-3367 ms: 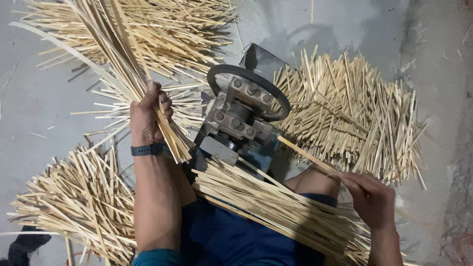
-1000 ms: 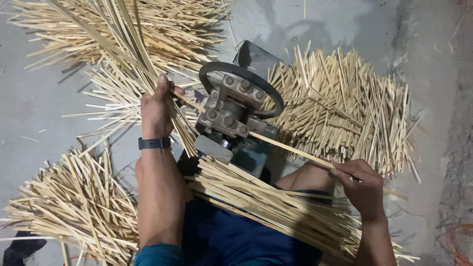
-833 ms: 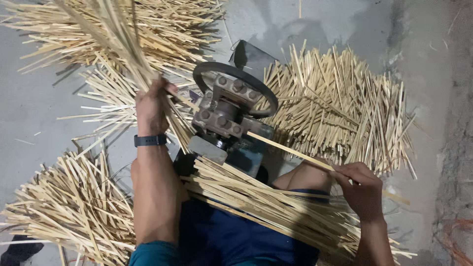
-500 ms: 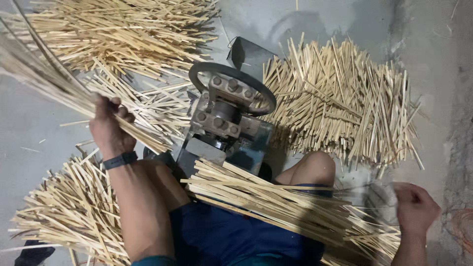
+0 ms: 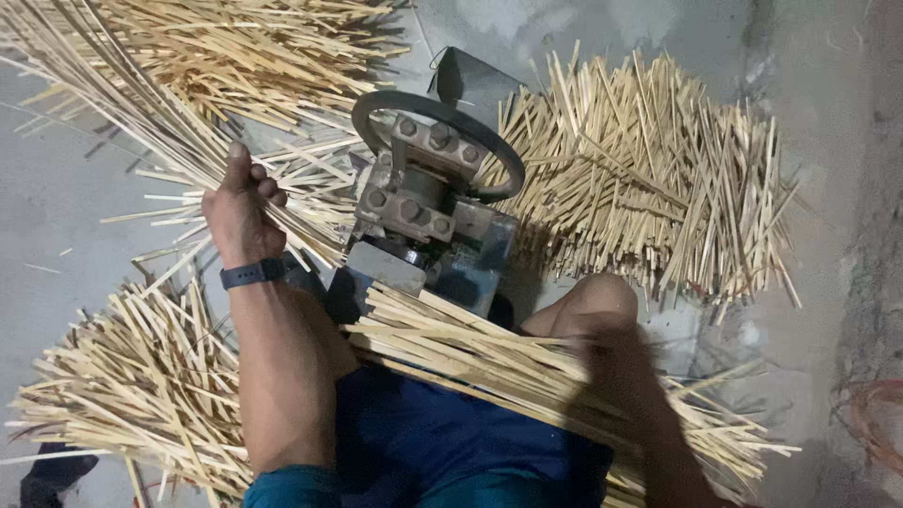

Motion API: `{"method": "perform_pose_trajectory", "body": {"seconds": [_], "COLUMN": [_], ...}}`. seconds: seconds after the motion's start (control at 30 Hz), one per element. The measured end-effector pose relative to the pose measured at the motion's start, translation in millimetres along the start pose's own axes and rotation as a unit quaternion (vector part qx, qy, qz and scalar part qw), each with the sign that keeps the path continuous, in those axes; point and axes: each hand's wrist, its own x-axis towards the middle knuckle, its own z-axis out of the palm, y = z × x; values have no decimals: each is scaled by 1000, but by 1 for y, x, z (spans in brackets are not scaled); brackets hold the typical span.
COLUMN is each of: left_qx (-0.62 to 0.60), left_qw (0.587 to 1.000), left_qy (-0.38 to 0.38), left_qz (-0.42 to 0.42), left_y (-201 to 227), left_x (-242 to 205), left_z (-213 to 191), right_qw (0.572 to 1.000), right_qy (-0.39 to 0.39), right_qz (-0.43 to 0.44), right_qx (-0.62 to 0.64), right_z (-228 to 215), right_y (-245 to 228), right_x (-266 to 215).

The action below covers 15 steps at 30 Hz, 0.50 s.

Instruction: The person feeds bamboo strips into a mechanical shaver and pulls them through to flatten the material, repeating the process and sorting the processed strips into piles.

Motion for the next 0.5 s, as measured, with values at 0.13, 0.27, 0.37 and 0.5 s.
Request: {"method": "perform_pose_trajectory", "body": {"seconds": [0.13, 0.27, 0.37, 0.5], "left_qx": [-7, 6, 3, 41], "left_qw": [1000, 1000, 1000, 999], "left_qy": [-5, 8, -2, -5], "left_qz": [-17, -12, -15, -26], "left_y": [-1, 3, 8, 17], "left_x": [-1, -3, -6, -13], "left_z": [-2, -4, -1, 7], "right_qw": [991, 996, 985, 991], "right_qy": [-48, 5, -120, 65], "right_qz": [-45, -81, 115, 116], "right_qx": [117, -29, 37, 26], "right_z": [0, -9, -31, -63], "right_y": [-72, -68, -39, 8], "right_x": [30, 38, 24, 9]}}
